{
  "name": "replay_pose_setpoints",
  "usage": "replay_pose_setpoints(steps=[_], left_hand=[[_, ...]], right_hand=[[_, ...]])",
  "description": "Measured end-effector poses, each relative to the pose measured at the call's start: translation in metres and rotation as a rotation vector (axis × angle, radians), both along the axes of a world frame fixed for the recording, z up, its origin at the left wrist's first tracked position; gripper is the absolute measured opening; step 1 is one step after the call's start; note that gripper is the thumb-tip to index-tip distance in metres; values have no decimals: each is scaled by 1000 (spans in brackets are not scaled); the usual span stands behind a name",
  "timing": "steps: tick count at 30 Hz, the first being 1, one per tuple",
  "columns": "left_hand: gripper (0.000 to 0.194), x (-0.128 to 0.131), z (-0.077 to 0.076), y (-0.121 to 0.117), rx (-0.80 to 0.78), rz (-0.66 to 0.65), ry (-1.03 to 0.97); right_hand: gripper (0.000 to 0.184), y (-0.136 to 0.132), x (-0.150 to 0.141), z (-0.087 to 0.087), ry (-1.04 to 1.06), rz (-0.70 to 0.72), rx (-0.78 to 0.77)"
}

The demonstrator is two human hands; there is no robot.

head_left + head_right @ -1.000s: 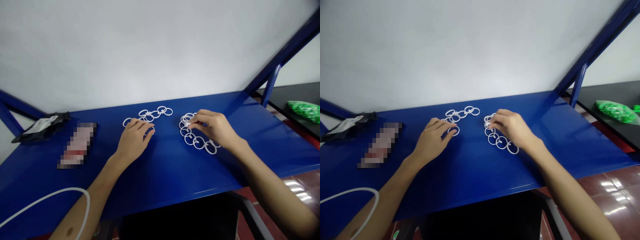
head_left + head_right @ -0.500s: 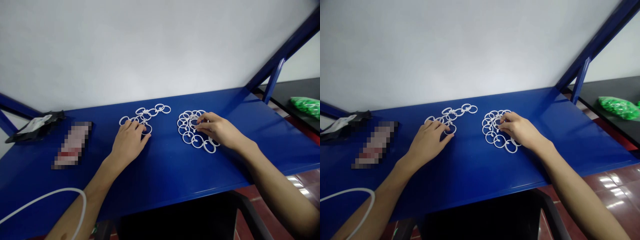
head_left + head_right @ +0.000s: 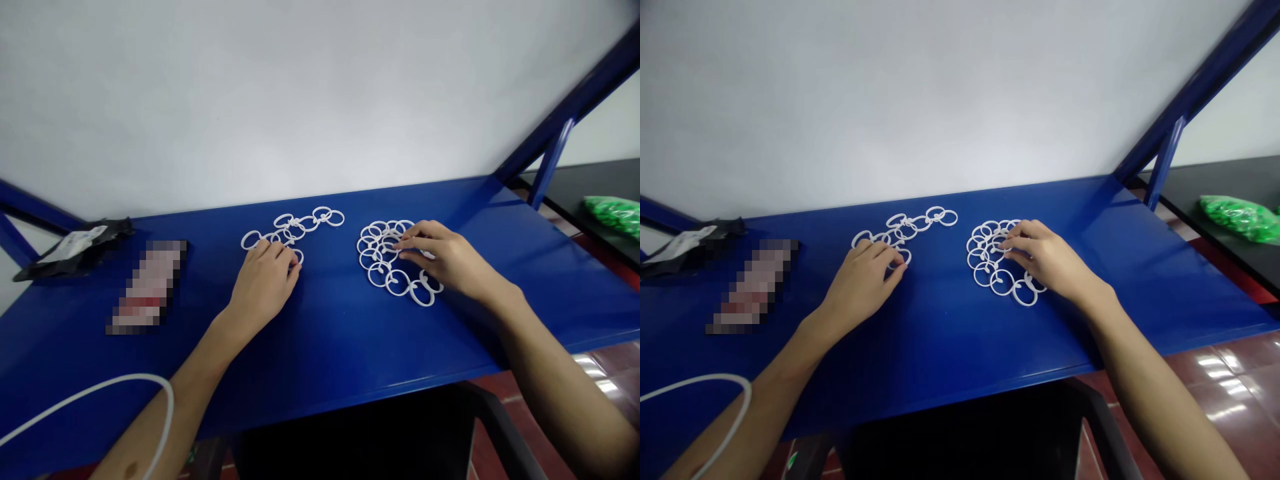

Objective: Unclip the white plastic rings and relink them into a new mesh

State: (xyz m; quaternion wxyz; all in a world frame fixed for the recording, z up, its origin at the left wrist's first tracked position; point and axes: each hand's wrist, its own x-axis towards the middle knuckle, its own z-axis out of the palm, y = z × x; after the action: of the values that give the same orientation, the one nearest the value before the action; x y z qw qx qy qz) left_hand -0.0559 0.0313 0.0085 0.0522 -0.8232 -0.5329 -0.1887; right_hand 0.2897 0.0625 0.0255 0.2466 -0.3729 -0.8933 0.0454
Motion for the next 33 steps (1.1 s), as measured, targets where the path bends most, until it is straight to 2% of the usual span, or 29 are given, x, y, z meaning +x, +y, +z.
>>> replay_pose_setpoints(steps=[5,8,11,13,16,18,21,24,26,29,33], left_hand=[[14,9,15,-5,-139,-13,-311],[14,12,21,-9,-296,-56,-544],[16,11,22,-9,-408,-121,-739],[19,10,21,-8,-439,-157,-822],[21,9,21,-8,-463,-181,-878],[20,10,22,-8,-470,-188,-907],[23,12,21,-9,-438,-181,-984],[25,15,19,-8,-406,-81,-1064],[23,15,19,-7,-444,-19,-1071],[26,15,19,-6,-533,-71,-1040],[28,17,20,-8,-521,-139,-991]], right_hand=[[20,-11,-19,13,112,-89,98],[22,-22,-46,19,148,2,67],[31,-30,-78,21,153,113,-41],[33,-31,-96,20,189,156,-141],[22,-29,-113,17,290,151,-254],[16,-27,-116,11,361,112,-248],[16,-27,-112,0,400,97,-143],[23,-30,-105,-9,277,141,-54],[30,-33,-102,-9,146,149,1],[35,-36,-100,-4,-30,131,94],[33,-39,-102,3,-213,93,187]])
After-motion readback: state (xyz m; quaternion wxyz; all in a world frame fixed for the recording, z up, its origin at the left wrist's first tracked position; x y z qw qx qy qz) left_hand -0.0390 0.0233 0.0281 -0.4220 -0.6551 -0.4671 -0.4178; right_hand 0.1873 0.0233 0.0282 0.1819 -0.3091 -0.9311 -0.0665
